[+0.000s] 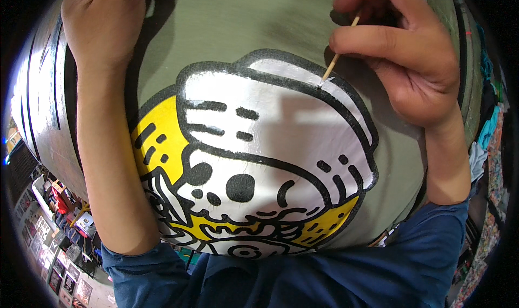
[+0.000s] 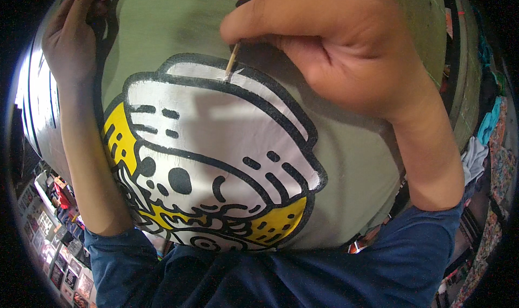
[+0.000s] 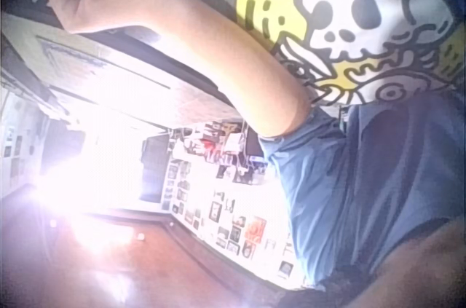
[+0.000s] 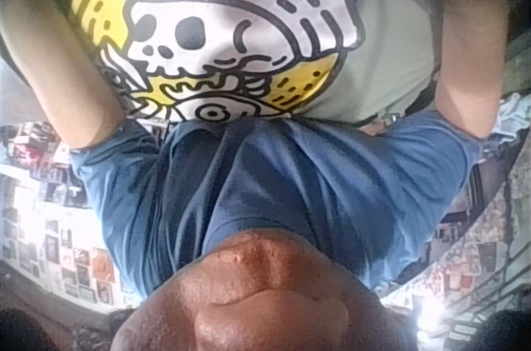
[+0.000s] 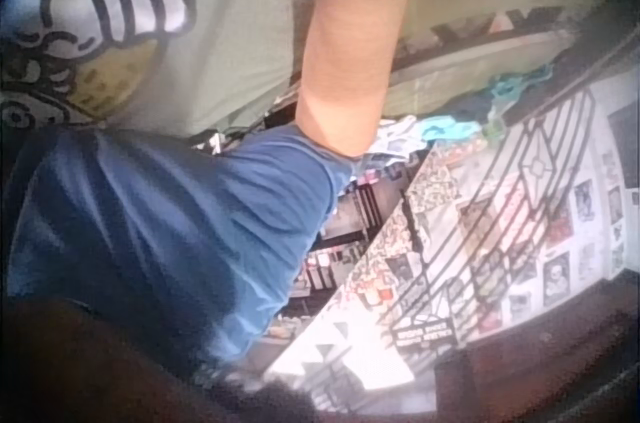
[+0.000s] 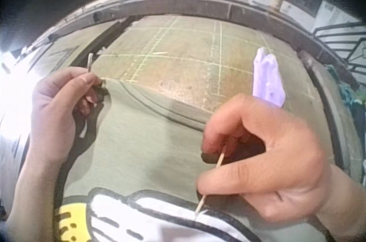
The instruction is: The person uses a small stick to apply white paint to the outline of a skull and crossbones graphic on a green t-shirt. The person repeatedly dips the stick into paint and carefully traces the design lines.
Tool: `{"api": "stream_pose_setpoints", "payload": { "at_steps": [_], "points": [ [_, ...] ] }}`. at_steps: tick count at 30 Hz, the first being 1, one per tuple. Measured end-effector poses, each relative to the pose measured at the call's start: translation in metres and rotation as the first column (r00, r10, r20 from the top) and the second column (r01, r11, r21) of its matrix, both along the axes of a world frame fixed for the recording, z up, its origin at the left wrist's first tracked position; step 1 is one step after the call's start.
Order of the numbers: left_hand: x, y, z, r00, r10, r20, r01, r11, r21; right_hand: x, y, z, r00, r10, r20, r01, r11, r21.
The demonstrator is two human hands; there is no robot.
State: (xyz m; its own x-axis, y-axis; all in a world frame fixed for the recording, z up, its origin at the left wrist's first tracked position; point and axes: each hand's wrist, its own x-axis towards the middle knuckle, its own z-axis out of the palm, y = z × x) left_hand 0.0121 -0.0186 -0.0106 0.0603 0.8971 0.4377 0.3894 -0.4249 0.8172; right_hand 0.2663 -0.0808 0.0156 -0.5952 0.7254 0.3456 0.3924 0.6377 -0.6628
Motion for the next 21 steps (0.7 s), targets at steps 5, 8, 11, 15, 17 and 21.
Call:
{"api": "stream_pose_setpoints", "payload": {
  "at_steps": [5, 8, 11, 15, 17, 21],
  "points": [
    [-0.004, 0.005, -0.007, 0.997, -0.009, 0.076, 0.010, 1.000, -0.019, 0.003, -0.001, -0.012, 0.998, -0.007, -0.062, 0.011, 0.998, 0.064],
    [0.002, 0.006, -0.009, 0.999, -0.016, 0.036, 0.016, 1.000, -0.011, 0.005, -0.001, -0.016, 1.000, 0.002, 0.022, -0.006, 0.981, 0.194],
    [-0.003, -0.008, 0.010, 0.996, 0.053, -0.067, -0.052, 0.999, 0.016, -0.008, 0.001, -0.002, 1.000, 0.016, 0.025, -0.019, 0.989, 0.145],
    [0.003, 0.003, -0.010, 1.000, 0.012, 0.016, -0.013, 1.000, 0.009, 0.004, 0.002, -0.021, 0.996, 0.032, 0.084, -0.060, 0.933, 0.355],
    [0.002, 0.005, -0.010, 1.000, 0.014, 0.006, -0.014, 1.000, 0.026, 0.002, 0.001, -0.017, 0.997, 0.023, 0.072, -0.044, 0.954, 0.298],
    [0.005, -0.003, 0.002, 0.996, 0.038, -0.077, -0.034, 0.998, 0.044, -0.005, -0.002, -0.006, 0.999, -0.008, 0.034, 0.003, 0.991, 0.136]
  ]
}}
